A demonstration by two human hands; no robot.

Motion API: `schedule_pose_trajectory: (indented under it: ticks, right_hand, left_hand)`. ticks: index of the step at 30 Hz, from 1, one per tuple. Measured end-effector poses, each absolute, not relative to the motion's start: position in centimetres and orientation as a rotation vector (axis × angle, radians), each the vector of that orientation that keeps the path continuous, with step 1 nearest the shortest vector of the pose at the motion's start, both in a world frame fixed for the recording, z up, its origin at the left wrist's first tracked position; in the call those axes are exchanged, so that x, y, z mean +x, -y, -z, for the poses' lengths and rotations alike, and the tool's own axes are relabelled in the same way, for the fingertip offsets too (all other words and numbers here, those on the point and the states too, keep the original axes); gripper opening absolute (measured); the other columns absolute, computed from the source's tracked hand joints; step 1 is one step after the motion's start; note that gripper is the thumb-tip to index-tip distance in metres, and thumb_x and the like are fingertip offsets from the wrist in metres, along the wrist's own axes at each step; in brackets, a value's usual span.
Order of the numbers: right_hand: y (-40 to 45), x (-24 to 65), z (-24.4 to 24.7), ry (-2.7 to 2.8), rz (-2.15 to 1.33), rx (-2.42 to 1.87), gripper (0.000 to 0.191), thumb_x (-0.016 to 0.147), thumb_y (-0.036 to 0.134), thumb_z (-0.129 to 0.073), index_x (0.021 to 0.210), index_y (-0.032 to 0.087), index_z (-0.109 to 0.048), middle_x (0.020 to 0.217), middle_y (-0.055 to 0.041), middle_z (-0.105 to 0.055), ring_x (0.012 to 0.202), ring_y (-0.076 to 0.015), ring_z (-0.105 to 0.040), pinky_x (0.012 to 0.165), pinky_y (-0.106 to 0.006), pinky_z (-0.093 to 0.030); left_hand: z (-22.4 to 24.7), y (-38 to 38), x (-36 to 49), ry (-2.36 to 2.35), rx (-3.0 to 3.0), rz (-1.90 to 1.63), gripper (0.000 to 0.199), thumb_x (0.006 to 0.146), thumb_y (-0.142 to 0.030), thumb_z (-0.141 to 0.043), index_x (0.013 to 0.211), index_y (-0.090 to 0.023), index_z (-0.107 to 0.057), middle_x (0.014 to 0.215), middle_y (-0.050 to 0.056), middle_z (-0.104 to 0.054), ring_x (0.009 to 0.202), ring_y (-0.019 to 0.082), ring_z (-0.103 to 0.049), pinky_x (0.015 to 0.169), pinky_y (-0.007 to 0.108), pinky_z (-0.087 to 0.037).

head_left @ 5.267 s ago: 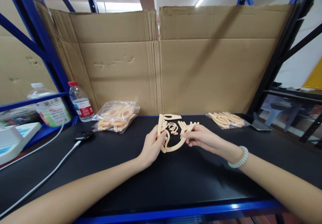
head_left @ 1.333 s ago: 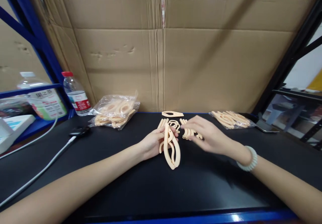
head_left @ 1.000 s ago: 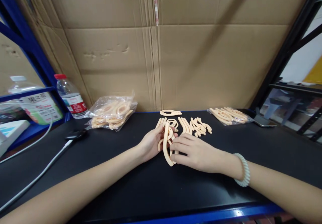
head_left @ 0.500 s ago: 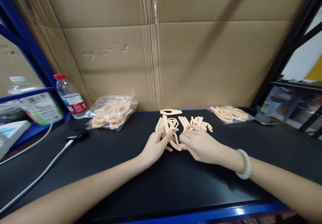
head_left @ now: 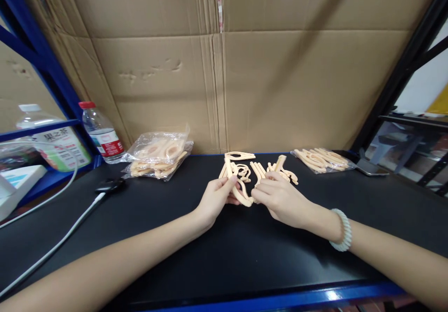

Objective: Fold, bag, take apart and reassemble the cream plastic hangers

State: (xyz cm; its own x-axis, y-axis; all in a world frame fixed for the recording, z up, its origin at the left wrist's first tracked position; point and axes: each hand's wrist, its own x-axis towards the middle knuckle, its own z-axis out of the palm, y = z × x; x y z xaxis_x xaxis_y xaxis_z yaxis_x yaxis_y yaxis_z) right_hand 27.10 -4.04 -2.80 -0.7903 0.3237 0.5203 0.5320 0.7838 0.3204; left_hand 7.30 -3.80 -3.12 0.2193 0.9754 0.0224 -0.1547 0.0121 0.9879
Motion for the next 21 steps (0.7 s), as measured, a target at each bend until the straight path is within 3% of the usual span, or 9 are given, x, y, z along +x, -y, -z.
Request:
schedule_pose_trajectory:
  ticks: [3,6,9,12,21]
  right_hand:
    - [3.9,27.5,1.9,2.451,0.605,-0.564,0.027,0.089,0.002,-0.036,0.076,0.018,-0.053,0.067,-0.0007,-0.057,0.063,-0.0142,-0.047,0.079,-0.034,-0.039]
    - [3.1,28.6,1.1,2.392,0.387,-0.630,0.016,0.092,0.008,-0.042,0.091,0.019,-0.053,0.076,-0.0007,-0.061,0.070,-0.0143,-0.054,0.094,-0.041,-0.040]
    - [1.8,29.8,1.2,2.379,0.286,-0.708,0.016,0.092,0.010,-0.045,0.103,0.019,-0.053,0.093,-0.0054,-0.063,0.093,-0.0188,-0.058,0.104,-0.051,-0.034]
    - [0.6,30.4,2.1,2.386,0.254,-0.703,0.016,0.089,0.009,-0.048,0.098,0.020,-0.056,0.100,-0.0085,-0.063,0.111,-0.0232,-0.053,0.102,-0.050,-0.036]
    - [0.2,28.0,3.5,2.352,-0.118,-0.693,0.021,0.085,0.002,-0.047,0.091,0.019,-0.058,0.090,-0.0058,-0.065,0.087,-0.0185,-0.059,0.080,-0.035,-0.049]
  left_hand:
    - [3.0,3.6,7.2,-0.937,1.110,-1.168,0.033,0.087,-0.040,-0.062,0.071,-0.011,-0.058,0.060,0.006,-0.068,0.054,0.013,-0.064,0.052,0.020,-0.049]
    - [3.0,3.5,7.2,-0.940,1.080,-1.185,0.030,0.089,-0.038,-0.060,0.074,-0.012,-0.057,0.062,0.007,-0.070,0.056,0.014,-0.066,0.054,0.020,-0.050]
    - [3.0,3.4,7.2,-0.934,1.084,-1.183,0.030,0.089,-0.039,-0.059,0.077,-0.012,-0.057,0.065,0.007,-0.070,0.057,0.013,-0.066,0.055,0.020,-0.051]
    - [3.2,3.4,7.2,-0.926,1.087,-1.200,0.032,0.088,-0.041,-0.060,0.077,-0.012,-0.056,0.065,0.007,-0.070,0.057,0.013,-0.066,0.054,0.019,-0.051]
    - [3.3,3.2,7.3,-0.925,1.091,-1.198,0.031,0.090,-0.040,-0.057,0.077,-0.012,-0.055,0.064,0.008,-0.070,0.056,0.013,-0.066,0.053,0.018,-0.051]
